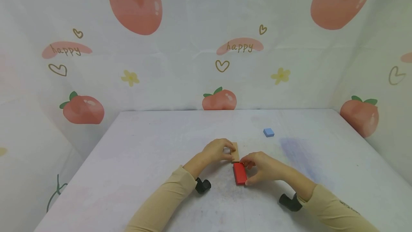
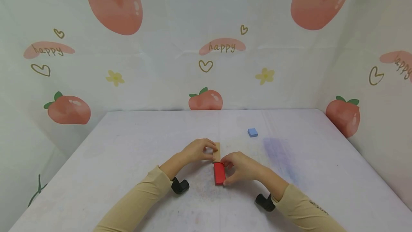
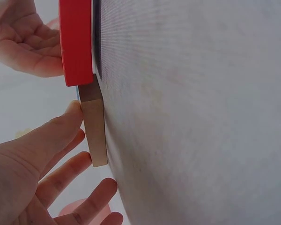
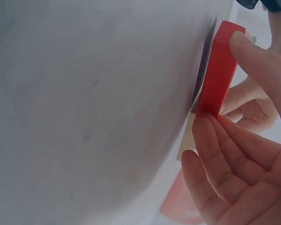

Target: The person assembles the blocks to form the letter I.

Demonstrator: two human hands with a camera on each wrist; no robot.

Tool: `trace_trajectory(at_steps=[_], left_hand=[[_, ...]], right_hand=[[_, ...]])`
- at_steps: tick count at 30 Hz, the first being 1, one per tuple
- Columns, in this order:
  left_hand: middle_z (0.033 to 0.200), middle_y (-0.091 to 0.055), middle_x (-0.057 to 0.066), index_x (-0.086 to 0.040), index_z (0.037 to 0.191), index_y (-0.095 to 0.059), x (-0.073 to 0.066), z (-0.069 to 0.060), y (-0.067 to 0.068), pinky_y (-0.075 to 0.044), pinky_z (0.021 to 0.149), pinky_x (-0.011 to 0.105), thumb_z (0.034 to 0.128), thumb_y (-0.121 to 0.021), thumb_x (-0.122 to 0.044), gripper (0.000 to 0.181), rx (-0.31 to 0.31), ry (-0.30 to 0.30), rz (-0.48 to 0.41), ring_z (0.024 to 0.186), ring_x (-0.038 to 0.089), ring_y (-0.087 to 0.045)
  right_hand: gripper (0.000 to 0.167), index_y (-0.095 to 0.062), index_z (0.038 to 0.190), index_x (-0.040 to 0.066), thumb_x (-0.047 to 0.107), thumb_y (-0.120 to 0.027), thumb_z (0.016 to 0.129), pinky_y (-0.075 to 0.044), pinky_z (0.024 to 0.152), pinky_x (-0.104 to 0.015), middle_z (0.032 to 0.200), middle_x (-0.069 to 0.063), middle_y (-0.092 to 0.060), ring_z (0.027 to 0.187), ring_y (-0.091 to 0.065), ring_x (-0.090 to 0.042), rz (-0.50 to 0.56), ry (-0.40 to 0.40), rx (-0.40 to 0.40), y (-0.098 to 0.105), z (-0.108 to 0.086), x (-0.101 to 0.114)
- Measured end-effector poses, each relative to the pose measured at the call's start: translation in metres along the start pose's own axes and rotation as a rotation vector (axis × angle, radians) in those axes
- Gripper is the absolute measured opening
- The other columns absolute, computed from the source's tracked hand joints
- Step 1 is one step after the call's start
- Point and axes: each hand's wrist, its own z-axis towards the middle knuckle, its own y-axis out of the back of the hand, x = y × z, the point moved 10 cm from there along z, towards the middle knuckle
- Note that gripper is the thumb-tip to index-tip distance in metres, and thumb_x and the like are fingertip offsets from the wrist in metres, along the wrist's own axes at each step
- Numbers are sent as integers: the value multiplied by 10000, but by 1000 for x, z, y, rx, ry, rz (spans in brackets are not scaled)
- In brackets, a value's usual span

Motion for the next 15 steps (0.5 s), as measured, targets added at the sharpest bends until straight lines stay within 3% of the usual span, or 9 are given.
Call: trace_trajectory(at_steps=[6,15], left_hand=[[1177,-659,53,-107,1071,-711,-1,0,0,-451,985,344,778,-750,-229,319,-7,-13,8,1156,208,-578],[1181,-659,37,-123,1074,-712,1,1,-1,-448,991,344,780,-749,-244,320,-3,-3,22,1164,199,-574]], right_hand=[[540,-619,1068,-49,322,-797,717,-523,724,-214,934,-27,-684,801,-611,-58,-21,49,-27,-1,1,4],[565,-617,1092,-42,289,-823,682,-530,736,-225,982,-54,-687,823,-634,-106,-27,-1,-19,-1,4,2]])
